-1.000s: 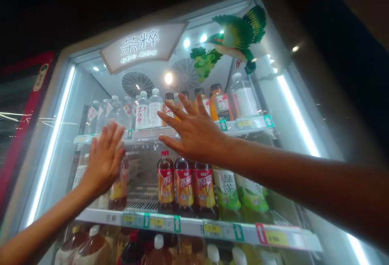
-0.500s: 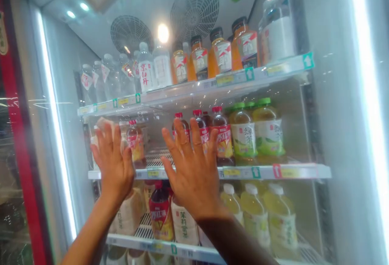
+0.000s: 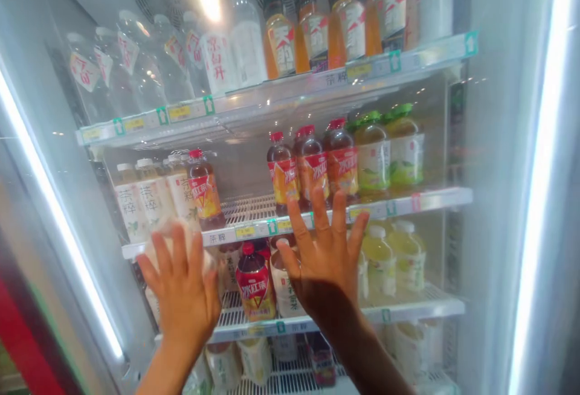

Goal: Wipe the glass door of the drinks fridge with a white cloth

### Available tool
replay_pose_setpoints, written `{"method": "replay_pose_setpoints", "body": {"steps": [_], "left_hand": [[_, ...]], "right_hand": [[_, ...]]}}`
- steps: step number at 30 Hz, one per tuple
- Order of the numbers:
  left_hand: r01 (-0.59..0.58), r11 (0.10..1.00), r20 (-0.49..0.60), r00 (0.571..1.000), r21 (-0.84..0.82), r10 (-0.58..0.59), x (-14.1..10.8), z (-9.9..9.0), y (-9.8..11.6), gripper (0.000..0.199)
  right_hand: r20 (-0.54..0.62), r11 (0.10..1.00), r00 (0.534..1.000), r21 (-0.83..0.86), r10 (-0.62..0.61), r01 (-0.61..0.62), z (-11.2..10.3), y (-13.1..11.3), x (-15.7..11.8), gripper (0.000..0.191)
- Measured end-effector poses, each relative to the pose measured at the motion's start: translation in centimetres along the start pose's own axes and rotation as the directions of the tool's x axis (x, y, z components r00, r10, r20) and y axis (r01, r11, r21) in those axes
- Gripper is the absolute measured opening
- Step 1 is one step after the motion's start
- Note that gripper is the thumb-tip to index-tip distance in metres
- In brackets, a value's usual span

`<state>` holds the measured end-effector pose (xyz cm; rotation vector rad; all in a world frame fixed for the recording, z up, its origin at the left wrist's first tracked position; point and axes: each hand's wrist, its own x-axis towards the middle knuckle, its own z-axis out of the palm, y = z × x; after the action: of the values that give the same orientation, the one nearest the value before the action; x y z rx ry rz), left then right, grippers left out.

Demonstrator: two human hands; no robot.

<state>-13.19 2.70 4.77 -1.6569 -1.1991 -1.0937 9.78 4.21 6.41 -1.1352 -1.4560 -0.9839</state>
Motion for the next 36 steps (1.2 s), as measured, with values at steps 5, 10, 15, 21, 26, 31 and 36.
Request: {"method": "replay_pose_setpoints", "body": {"steps": [5,10,15,21,26,31,36], "left_hand": [[-0.157,0.987,0.113,0.981,-0.02,0.159,-2.5,-0.4,-0.4,0.094],[-0.007,1.0,0.021,1.0,-0.003,0.007,1.0,-0.9,-1.5,0.092],[-0.133,0.989,0.163,0.976,-0.064,0.142,-6.8,0.7,1.1,0.098],[0.022,0.999,0.045,0.999,-0.049,-0.02,0.4,0.3,3.5,0.093],[-0.104,0.993,0.12,0.987,-0.06,0.111,-2.9,2.4,9.8,0.092],[-0.155,0.987,-0.01,0.988,-0.034,0.155,0.2,3.4,14.5,0.083],[-0.134,0.99,-0.021,0.991,-0.052,0.133,1.8,4.4,19.6,0.078]], "right_hand": [[0.002,0.999,0.999,0.011,0.037,-0.037,0.3,-1.1,-1.3,0.088],[0.04,0.999,0.998,0.005,0.047,-0.047,0.2,-1.2,-2.4,0.088],[0.067,0.999,0.998,0.037,-0.004,0.001,-0.2,-1.0,-3.6,0.088],[0.12,0.996,0.993,0.083,-0.02,0.01,-1.1,-0.7,-3.7,0.089],[0.17,0.992,0.984,0.116,-0.062,0.043,-2.5,3.4,-3.8,0.08],[0.025,0.991,0.996,0.108,-0.08,0.077,-3.7,10.6,-3.5,0.082],[-0.013,0.995,0.998,0.087,-0.057,0.058,-4.2,16.5,-4.9,0.081]]}}
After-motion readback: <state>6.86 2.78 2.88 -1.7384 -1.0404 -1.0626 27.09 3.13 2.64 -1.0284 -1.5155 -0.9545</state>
